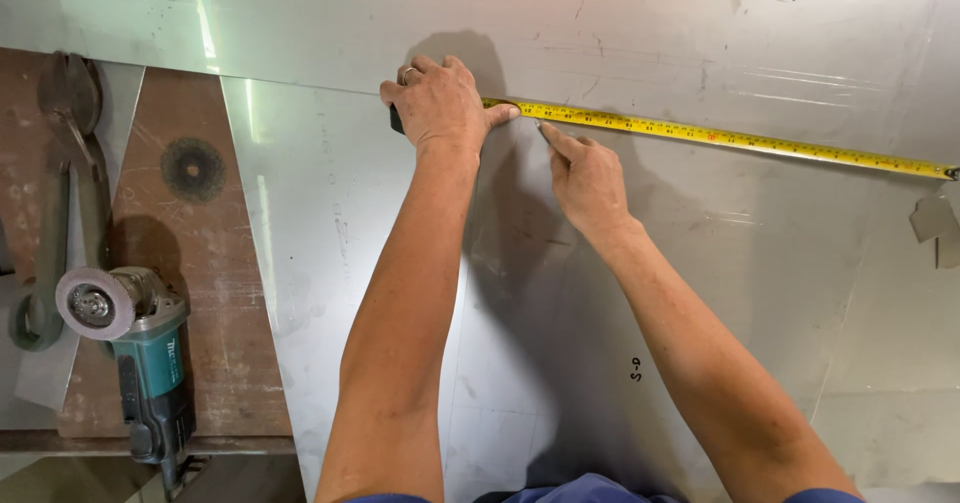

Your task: Measuring and marking dimensions on a metal sheet using a tape measure, a scribe, and a metal square.

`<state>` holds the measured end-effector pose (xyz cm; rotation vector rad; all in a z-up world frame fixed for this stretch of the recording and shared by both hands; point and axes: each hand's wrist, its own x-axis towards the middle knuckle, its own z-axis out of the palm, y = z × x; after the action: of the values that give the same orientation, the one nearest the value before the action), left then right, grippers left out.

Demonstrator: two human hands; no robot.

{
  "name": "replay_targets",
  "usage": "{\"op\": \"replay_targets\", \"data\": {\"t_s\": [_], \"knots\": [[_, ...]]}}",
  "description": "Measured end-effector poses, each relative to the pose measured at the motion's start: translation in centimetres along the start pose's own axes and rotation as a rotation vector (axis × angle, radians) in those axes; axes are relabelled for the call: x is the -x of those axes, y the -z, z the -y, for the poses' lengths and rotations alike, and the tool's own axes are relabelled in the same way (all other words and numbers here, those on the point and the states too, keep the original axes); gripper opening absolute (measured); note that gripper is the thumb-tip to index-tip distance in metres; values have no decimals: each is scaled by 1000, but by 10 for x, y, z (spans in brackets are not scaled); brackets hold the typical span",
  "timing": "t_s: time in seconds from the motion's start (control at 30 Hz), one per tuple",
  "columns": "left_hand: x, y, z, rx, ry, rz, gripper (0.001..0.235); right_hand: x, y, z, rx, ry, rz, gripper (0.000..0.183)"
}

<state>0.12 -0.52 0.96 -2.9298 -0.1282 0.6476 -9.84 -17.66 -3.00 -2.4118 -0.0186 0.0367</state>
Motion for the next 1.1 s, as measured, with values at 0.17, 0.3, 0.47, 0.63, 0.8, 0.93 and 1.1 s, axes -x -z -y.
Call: {"op": "replay_targets", "data": {"t_s": [0.17,0.3,0.47,0.63,0.8,0.93,1.1], "knots": [[-1,0,1,0,-18,-7,103,-6,-12,1,12,-74,49,30],[-1,-3,1,7,-6,-44,100,-8,-13,3,15,-65,42,29],[1,-1,1,1,-24,-3,103,-10,-11,10,10,-131,68,30],[-3,-4,1,1,-24,-6,104,-11,-8,14,0,-151,73,29],[-2,-2,0,21,-20,4,103,-11,-10,9,-13,-179,87,29],[-3,-5,1,10,-21,-10,103,-12,-6,16,4,-168,90,31],[-2,-4,1,7,-22,-10,103,-13,-6,24,74,-226,121,33]]}}
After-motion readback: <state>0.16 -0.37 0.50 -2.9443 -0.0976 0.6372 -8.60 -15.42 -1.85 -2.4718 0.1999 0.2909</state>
